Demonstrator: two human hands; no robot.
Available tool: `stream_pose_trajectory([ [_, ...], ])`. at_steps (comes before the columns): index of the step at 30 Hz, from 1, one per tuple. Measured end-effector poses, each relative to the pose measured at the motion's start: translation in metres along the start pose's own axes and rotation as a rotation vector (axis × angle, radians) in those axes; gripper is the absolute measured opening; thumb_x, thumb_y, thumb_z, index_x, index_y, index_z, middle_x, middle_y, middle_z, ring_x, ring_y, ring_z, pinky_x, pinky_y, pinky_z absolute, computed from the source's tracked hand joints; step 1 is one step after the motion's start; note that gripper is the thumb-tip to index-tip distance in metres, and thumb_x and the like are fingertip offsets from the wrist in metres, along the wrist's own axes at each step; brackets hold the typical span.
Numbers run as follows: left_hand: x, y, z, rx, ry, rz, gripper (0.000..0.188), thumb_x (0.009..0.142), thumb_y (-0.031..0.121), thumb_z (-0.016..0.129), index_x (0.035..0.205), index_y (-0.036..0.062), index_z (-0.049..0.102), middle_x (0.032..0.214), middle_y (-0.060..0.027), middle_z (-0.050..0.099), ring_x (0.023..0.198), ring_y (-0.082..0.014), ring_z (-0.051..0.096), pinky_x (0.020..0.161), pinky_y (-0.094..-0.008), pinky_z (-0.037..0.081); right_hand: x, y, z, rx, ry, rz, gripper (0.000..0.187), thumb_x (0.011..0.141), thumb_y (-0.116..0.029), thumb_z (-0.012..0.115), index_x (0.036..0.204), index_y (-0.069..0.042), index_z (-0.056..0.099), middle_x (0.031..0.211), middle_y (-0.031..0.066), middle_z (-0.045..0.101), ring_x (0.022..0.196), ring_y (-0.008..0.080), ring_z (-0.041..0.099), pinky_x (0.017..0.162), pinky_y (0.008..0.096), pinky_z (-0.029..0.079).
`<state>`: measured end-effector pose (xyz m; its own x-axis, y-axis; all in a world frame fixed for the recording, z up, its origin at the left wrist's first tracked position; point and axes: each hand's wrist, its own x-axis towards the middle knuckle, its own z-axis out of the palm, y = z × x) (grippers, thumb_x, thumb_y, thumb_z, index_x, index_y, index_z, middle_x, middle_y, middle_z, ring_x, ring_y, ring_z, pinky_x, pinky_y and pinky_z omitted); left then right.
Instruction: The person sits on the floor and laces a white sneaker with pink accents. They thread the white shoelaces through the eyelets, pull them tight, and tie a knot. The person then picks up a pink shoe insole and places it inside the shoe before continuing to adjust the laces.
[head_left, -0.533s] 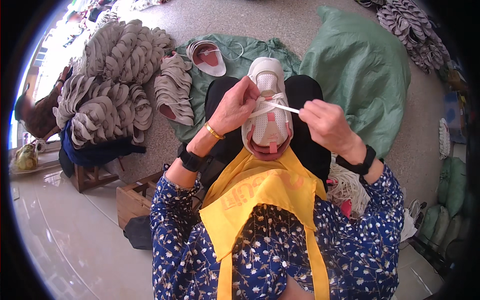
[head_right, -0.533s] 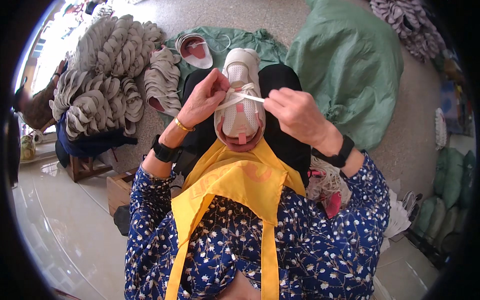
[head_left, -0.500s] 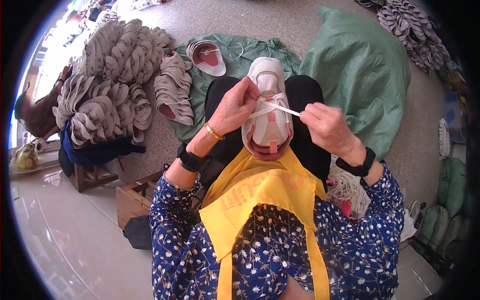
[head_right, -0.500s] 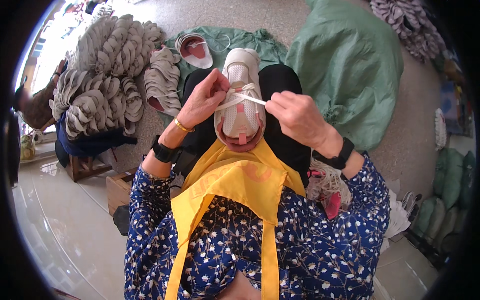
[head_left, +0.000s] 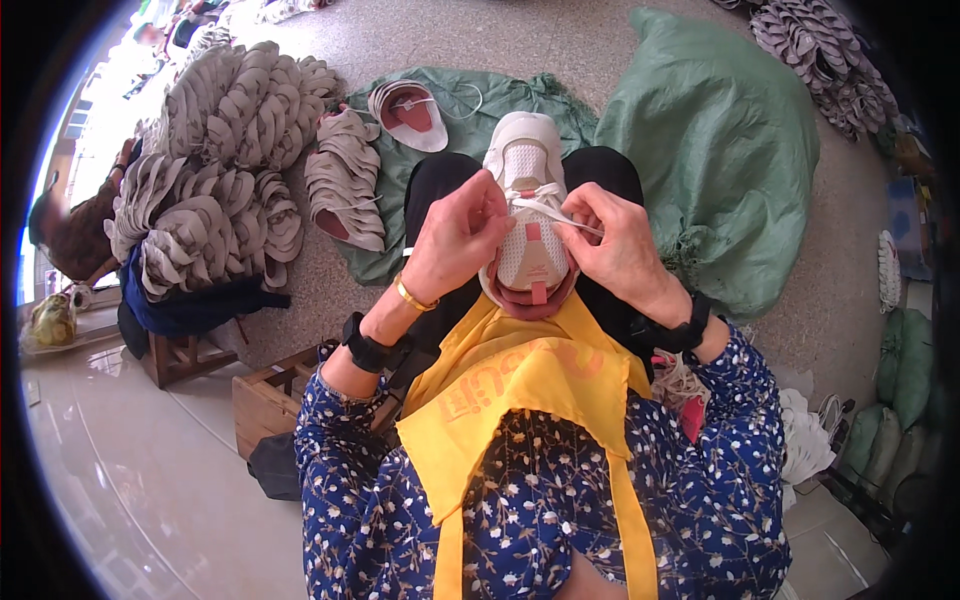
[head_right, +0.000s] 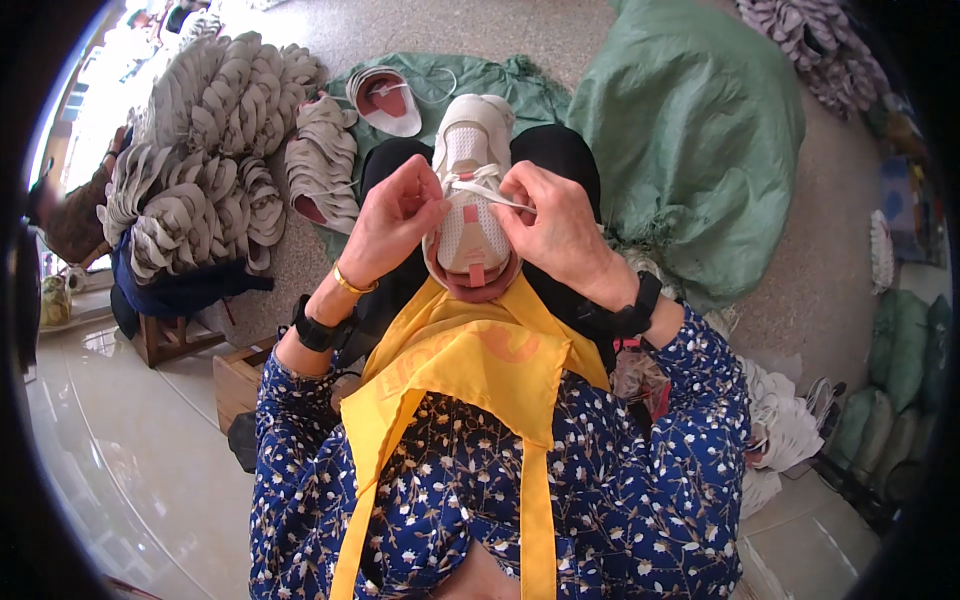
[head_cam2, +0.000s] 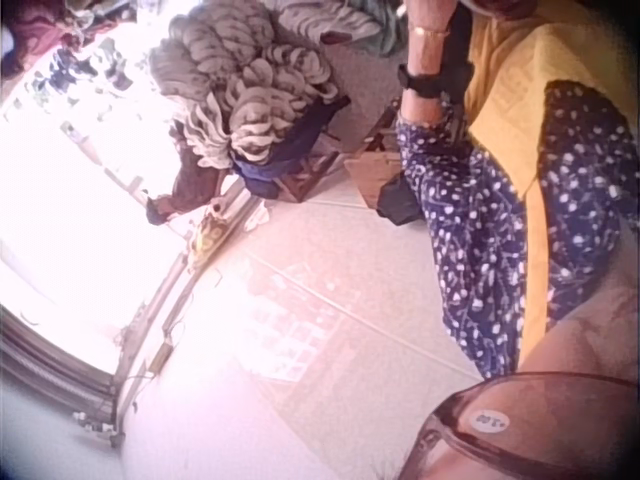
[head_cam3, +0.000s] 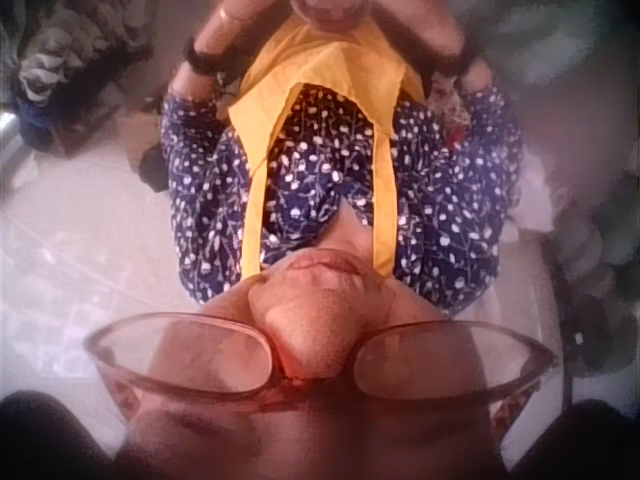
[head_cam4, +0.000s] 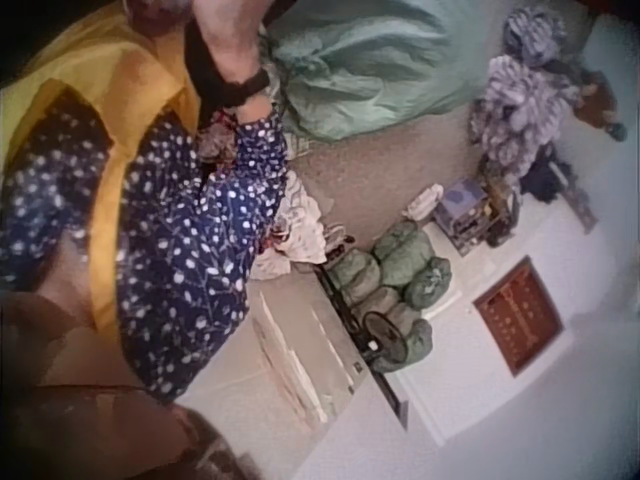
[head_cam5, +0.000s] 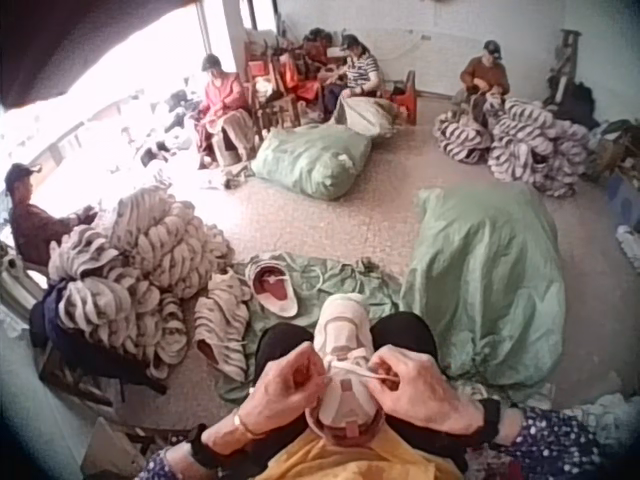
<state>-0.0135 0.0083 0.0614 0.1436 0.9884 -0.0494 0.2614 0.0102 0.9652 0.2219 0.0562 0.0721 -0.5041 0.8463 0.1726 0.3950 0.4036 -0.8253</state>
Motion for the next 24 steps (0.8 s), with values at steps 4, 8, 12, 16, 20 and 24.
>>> stream_pose_trajectory([
  [4, -0.006, 0.014, -0.010, -0.439, -0.017, -0.129, 0.020, 0.097, 0.002, 0.069, 0.100, 0.0083, 0.051, 0.085, 0.0051, 0.053, 0.066, -0.0004, 0.043, 0.055, -0.0194, 0.034, 0.002, 0.005, 0.003, 0.024, 0.020, -0.013, 0.019, 0.087, -0.005, 0.074, 0.091, -0.001, 0.056, 0.081, 0.0139, 0.064, 0.067, 0.0288, 0.068, 0.060, 0.0373, 0.054],
  [8, -0.032, 0.018, -0.026, -0.509, 0.003, -0.239, 0.020, 0.098, 0.005, 0.070, 0.100, 0.0111, 0.051, 0.086, 0.0067, 0.051, 0.063, -0.0006, 0.036, 0.053, -0.0196, 0.025, 0.001, -0.001, 0.004, -0.005, 0.026, -0.056, 0.015, 0.088, -0.005, 0.073, 0.092, -0.001, 0.058, 0.083, 0.0141, 0.065, 0.070, 0.0305, 0.068, 0.061, 0.0383, 0.054],
  [12, -0.035, 0.010, -0.020, -0.514, 0.022, -0.240, 0.018, 0.100, 0.008, 0.068, 0.101, 0.0116, 0.051, 0.083, 0.0078, 0.050, 0.063, 0.0001, 0.036, 0.053, -0.0190, 0.026, 0.003, 0.004, 0.002, -0.051, 0.046, -0.153, 0.013, 0.089, -0.005, 0.073, 0.094, -0.002, 0.061, 0.085, 0.0142, 0.065, 0.074, 0.0326, 0.068, 0.065, 0.0402, 0.055],
  [16, -0.029, 0.013, -0.019, -0.460, 0.025, -0.208, 0.019, 0.098, 0.002, 0.068, 0.101, 0.0085, 0.050, 0.086, 0.0079, 0.052, 0.073, 0.0011, 0.045, 0.060, -0.0178, 0.036, 0.008, 0.004, 0.003, -0.164, 0.031, -0.247, 0.011, 0.090, -0.005, 0.073, 0.094, -0.002, 0.063, 0.086, 0.0133, 0.065, 0.077, 0.0328, 0.068, 0.068, 0.0416, 0.055],
  [20, -0.030, 0.005, -0.017, -0.401, 0.026, -0.155, 0.018, 0.098, 0.002, 0.068, 0.102, 0.0065, 0.051, 0.087, 0.0077, 0.052, 0.076, 0.0001, 0.046, 0.063, -0.0185, 0.039, 0.010, 0.007, 0.001, -0.304, 0.019, -0.403, 0.007, 0.090, -0.003, 0.070, 0.094, -0.002, 0.064, 0.087, 0.0123, 0.064, 0.080, 0.0328, 0.068, 0.069, 0.0412, 0.056],
  [24, -0.029, -0.004, -0.017, -0.224, 0.074, -0.079, 0.017, 0.096, 0.000, 0.070, 0.101, 0.0050, 0.054, 0.084, 0.0052, 0.053, 0.075, -0.0004, 0.048, 0.063, -0.0215, 0.041, 0.015, 0.016, -0.009, -0.381, 0.022, -0.433, 0.006, 0.089, -0.001, 0.066, 0.094, -0.002, 0.064, 0.087, 0.0123, 0.062, 0.080, 0.0326, 0.067, 0.069, 0.0405, 0.056],
])
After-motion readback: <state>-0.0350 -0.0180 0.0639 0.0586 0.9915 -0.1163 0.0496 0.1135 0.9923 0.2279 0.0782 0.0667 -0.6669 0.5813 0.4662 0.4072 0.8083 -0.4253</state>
